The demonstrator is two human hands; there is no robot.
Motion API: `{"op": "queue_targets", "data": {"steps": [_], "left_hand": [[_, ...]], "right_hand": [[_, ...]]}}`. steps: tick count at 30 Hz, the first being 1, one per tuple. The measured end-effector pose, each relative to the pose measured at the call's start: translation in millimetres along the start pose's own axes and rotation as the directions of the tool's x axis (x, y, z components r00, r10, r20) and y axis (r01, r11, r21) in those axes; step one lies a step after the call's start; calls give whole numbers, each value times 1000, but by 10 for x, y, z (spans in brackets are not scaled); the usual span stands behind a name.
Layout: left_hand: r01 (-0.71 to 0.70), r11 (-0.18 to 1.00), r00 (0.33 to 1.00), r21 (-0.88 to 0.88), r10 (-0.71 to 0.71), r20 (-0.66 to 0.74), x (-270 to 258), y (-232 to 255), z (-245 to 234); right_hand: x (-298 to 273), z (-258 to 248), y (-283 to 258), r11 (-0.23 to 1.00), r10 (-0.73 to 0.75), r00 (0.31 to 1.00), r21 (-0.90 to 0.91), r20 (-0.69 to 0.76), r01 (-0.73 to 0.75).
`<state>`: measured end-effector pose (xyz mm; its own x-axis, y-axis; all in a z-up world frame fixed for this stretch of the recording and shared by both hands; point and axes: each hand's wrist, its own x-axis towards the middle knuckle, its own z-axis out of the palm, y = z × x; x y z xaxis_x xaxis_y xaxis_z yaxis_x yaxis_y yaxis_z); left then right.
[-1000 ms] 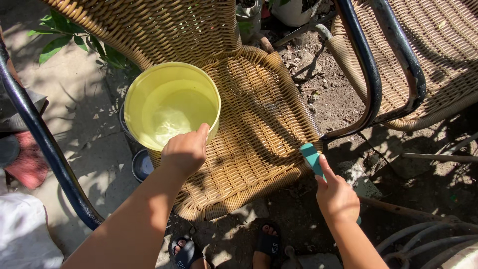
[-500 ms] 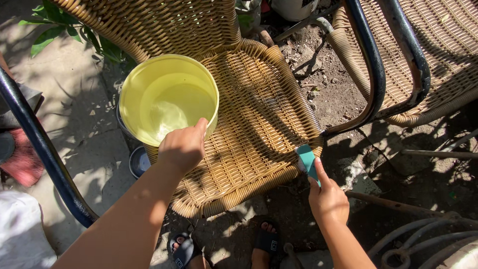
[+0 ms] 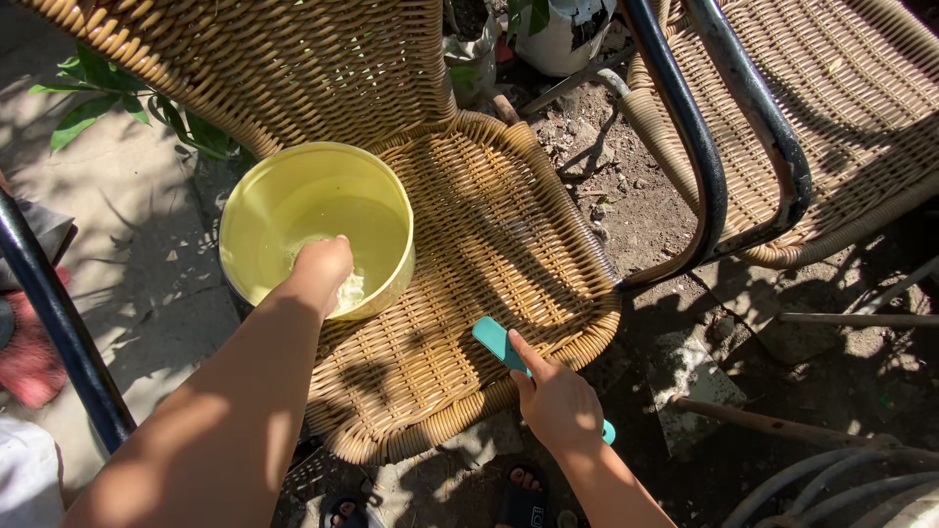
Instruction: The person carries a yellow basin of water to a wicker patio chair and scrubs the chair's woven seat, back and frame with a scrub brush, repeatedly dipping the brush in the basin and repositioning the chair while brushing different areas.
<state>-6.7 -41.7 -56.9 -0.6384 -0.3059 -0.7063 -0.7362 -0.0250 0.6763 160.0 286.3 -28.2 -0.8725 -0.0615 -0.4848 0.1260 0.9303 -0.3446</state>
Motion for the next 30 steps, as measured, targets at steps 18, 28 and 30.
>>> {"op": "queue_targets", "data": {"steps": [18, 28, 30], "left_hand": [[-318, 930, 927, 186, 263, 268, -1603, 220, 1964], [-350, 330, 925, 877, -27, 379, -1486, -608, 1056], [-378, 331, 914, 865, -16, 406, -1452, -617, 1046]], "right_hand": [[1133, -722, 410, 970, 242, 952, 75, -189, -232], [846, -110, 405, 967, 231, 881, -1, -414, -255], [1178, -322, 271, 991, 62, 876, -72, -478, -109]]}}
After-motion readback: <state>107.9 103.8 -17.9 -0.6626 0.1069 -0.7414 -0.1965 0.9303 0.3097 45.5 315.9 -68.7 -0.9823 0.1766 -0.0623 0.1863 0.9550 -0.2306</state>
